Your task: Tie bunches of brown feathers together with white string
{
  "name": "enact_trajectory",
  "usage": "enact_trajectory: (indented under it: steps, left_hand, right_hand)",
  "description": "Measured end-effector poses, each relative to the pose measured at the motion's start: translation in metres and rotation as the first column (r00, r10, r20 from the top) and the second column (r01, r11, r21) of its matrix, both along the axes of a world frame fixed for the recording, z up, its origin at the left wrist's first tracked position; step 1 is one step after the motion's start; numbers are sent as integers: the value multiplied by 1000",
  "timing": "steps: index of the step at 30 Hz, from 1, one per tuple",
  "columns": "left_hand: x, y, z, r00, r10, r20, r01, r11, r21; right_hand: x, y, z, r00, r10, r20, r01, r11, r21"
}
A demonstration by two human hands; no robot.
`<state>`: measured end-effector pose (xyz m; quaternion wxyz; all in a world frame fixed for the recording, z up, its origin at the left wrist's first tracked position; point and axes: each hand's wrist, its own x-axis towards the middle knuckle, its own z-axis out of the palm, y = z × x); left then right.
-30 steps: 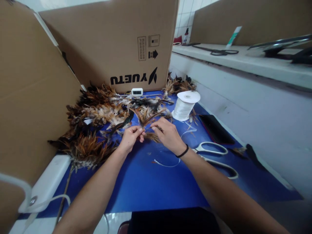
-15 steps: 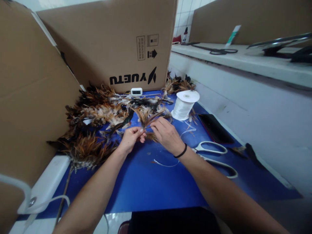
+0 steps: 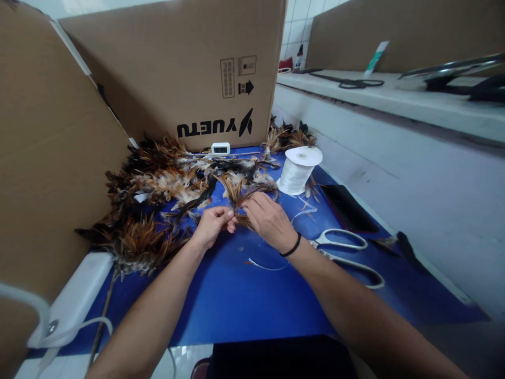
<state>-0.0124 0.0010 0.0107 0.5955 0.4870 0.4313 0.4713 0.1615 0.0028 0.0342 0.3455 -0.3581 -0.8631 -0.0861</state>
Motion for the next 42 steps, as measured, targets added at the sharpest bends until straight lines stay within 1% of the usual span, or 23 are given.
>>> enact_trajectory:
  steps: [4, 8, 11, 15, 17, 18, 19, 20, 21, 23, 24, 25, 26, 27, 29, 31, 33, 35, 37, 38, 40, 42]
  left_hand:
    - [0, 0, 1, 1000, -5, 5, 5, 1000, -1]
    - [0, 0, 0, 1000, -11, 20, 10, 1000, 16]
    - [0, 0, 0, 1000, 0, 31, -1, 999, 40]
    - [0, 1, 1, 994, 84, 66, -88, 994, 68]
    - [0, 2, 2, 988, 126, 85, -133, 988, 81]
    - [0, 2, 2, 986, 140, 86, -148, 985, 93]
    - [1, 2, 2, 986, 148, 78, -156, 982, 110]
    - [1, 2, 1, 986, 151, 65, -159, 979, 130]
    - [2, 1, 1, 988, 150, 47, -155, 976, 150]
    - [4, 0, 0, 990, 144, 12, -144, 970, 194]
    - [5, 0, -1, 990, 140, -4, -136, 967, 214]
    - [6, -1, -1, 991, 134, -22, -125, 964, 233]
    - [6, -1, -2, 991, 129, -42, -115, 961, 253]
    - [7, -2, -2, 990, 126, -65, -104, 956, 273]
    - [8, -3, -2, 986, 123, -116, -81, 946, 314]
    - [8, -4, -2, 978, 132, -161, -68, 933, 353]
    - [8, -5, -2, 971, 144, -188, -65, 926, 372]
    - [8, -5, -2, 967, 157, -203, -70, 923, 378]
    - [9, -6, -3, 962, 172, -213, -79, 919, 387]
    - [9, -6, -3, 959, 183, -218, -85, 915, 395]
    - [9, -6, -5, 945, 223, -237, -104, 897, 429]
    - [10, -7, -6, 915, 286, -284, -118, 864, 490]
  right_hand:
    - [0, 0, -1, 999, -15, 42, 14, 1000, 22]
    - [-1, 0, -2, 1000, -6, 24, 6, 1000, 5]
    - [-1, -1, -1, 997, -37, -63, 37, 999, -7]
    - [0, -5, 3, 960, -151, -235, 169, 984, 58]
    - [-3, -8, 3, 952, -145, -271, 160, 986, 34]
    - [-5, -9, 2, 950, -127, -284, 128, 992, -14]
    - [-8, -10, 0, 945, -109, -307, 85, 992, -89]
    - [-12, -11, -3, 933, -100, -346, 37, 982, -184]
    - [-16, -11, -6, 911, -107, -399, -14, 957, -289]
    - [-23, -11, -12, 843, -160, -514, -127, 869, -479]
    - [-25, -11, -14, 808, -184, -559, -190, 818, -543]
    - [-27, -10, -16, 778, -199, -596, -246, 777, -580]
    - [-28, -10, -17, 754, -201, -626, -291, 752, -592]
    - [-29, -9, -17, 735, -194, -650, -323, 743, -587]
    - [-28, -8, -18, 714, -176, -678, -348, 751, -562]
    - [-27, -6, -19, 687, -200, -699, -336, 765, -549]
    - [-26, -5, -19, 623, -237, -745, -362, 758, -543]
    - [-28, -5, -19, 512, -262, -818, -456, 724, -518]
    - [-29, -6, -19, 402, -280, -872, -572, 667, -478]
    - [-30, -6, -18, 363, -291, -885, -615, 639, -462]
    - [-32, -7, -17, 320, -310, -895, -661, 604, -445]
    - [-32, -7, -17, 305, -330, -893, -666, 596, -448]
